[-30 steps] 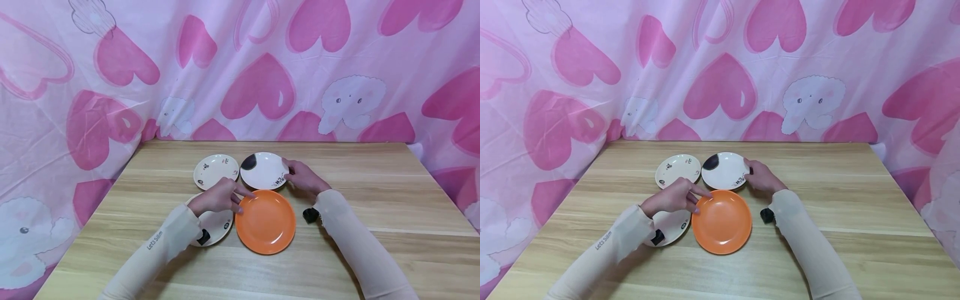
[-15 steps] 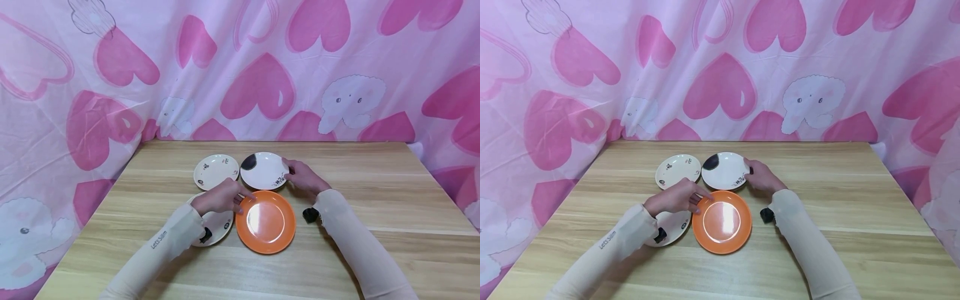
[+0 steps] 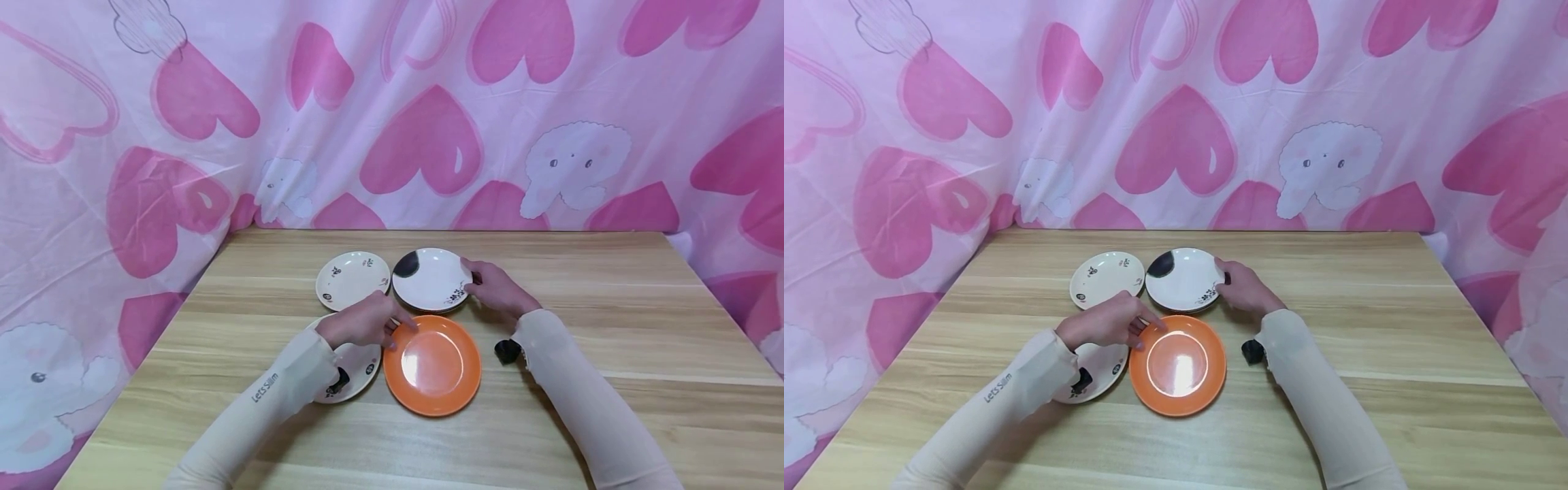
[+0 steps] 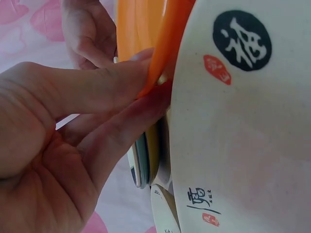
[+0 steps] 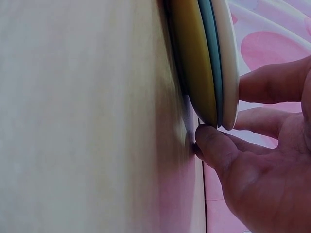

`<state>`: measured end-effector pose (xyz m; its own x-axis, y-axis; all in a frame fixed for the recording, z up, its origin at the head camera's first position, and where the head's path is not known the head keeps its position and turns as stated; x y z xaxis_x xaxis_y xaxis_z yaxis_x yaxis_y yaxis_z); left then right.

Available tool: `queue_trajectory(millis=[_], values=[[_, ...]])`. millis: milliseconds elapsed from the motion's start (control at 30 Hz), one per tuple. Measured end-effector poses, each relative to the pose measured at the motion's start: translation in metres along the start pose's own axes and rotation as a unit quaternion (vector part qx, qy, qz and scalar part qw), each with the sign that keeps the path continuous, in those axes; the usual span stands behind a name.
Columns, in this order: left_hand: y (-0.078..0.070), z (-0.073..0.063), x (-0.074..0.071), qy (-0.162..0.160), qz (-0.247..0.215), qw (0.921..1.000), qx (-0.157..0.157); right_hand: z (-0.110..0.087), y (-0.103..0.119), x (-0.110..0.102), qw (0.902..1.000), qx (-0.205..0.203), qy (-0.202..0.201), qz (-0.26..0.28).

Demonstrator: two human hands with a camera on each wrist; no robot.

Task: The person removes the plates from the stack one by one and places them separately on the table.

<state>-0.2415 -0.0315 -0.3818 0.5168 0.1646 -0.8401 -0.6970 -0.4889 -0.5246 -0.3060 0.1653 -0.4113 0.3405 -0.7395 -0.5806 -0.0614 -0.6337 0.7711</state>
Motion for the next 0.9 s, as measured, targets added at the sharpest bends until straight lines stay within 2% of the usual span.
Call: queue_trajectory(millis=[333, 533, 900], values=[[-0.0026, -0.0004, 0.0015, -0.003, 0.033, 0.9994, 0.014, -0.0001, -0.0017, 0.0015, 0.9999, 0.016, 0.003, -0.002], [-0.0017, -0.0006, 0.0018, -0.003, 0.044, 0.9990, 0.003, -0.0004, -0.0034, 0.0012, 0.9998, 0.020, 0.005, 0.002], [0.0004, 0.0010, 0.0009, -0.007, 0.051, 0.9987, 0.004, -0.0010, -0.0013, -0.0012, 0.9996, 0.025, 0.005, -0.006]])
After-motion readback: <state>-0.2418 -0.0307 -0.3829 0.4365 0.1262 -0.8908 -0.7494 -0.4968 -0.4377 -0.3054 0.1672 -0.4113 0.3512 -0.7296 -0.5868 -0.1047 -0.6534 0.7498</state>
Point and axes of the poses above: each hand's wrist, its own z-axis towards the middle knuckle, its own x-axis out of the palm, y = z × x, the point moved 7 cm from there along z, towards the middle knuckle, and after that the axes turned 13 degrees about x, right-handed, at the moved point
